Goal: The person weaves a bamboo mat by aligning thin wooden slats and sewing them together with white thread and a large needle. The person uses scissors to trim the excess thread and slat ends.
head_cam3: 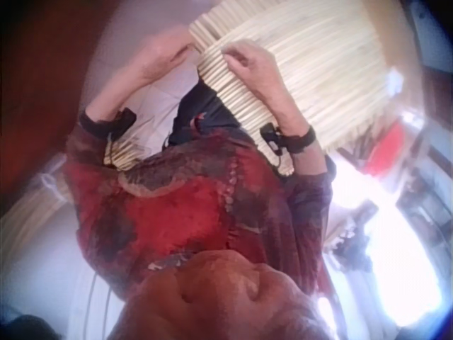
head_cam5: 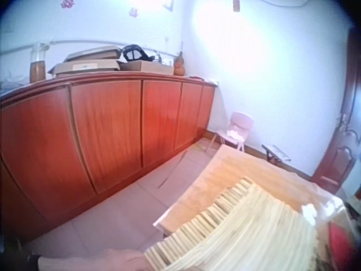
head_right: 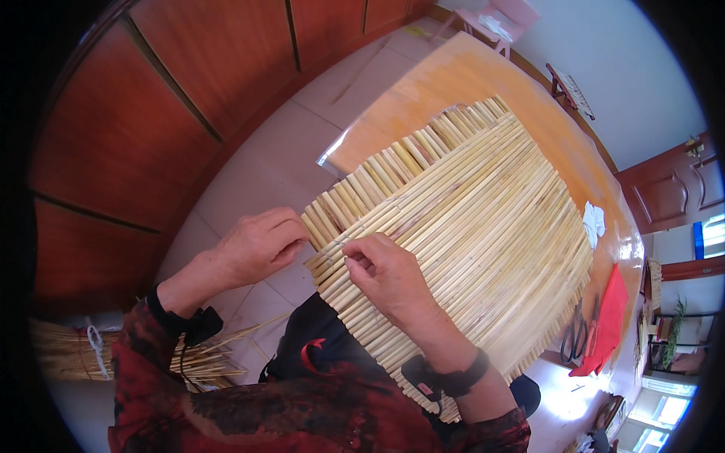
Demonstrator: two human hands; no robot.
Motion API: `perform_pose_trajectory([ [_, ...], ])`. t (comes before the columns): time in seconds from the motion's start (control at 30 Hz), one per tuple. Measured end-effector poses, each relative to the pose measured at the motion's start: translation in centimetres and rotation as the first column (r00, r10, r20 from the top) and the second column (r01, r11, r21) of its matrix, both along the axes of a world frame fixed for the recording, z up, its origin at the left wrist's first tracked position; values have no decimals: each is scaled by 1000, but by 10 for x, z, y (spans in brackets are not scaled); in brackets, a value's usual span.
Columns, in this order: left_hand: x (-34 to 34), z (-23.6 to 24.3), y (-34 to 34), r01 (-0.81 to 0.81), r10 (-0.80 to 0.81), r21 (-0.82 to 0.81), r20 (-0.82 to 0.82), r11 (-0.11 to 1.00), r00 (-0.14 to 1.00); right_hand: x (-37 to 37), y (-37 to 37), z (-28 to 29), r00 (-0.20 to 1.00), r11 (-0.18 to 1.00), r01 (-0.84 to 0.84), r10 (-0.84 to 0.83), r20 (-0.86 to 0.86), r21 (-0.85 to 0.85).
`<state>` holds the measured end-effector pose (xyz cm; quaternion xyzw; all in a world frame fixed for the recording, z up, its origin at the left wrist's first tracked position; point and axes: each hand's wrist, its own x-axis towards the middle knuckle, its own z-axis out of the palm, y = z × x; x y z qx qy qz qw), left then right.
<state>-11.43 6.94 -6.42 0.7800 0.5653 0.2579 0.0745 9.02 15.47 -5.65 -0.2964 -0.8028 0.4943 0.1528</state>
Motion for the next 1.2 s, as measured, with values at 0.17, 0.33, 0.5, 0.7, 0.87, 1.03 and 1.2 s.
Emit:
perform_pose_trajectory([
  [0.17,14,6,-6,112,-111,41,-24,993,994,1,3,-1,1000,997,16,-17,-16,-75],
  [0.33,27,6,0,216,-214,6,-125,976,969,2,4,-2,998,987,38,-44,-33,-156],
  [0.5,36,14,12,305,-301,-26,-264,952,916,2,8,-4,999,989,27,-30,-22,-146],
  [0.7,37,12,17,323,-360,-159,-458,933,813,2,6,-8,998,992,29,-36,-56,-127],
  [0.87,34,19,18,223,-286,-338,-149,914,947,5,9,-9,995,983,19,-36,-89,-183],
  [1.03,33,21,19,269,-298,-264,-78,926,951,6,11,-10,997,994,-24,16,-74,-109],
  [1.2,33,19,15,166,-196,-373,-43,913,980,7,12,-10,997,989,-35,24,-77,-147],
])
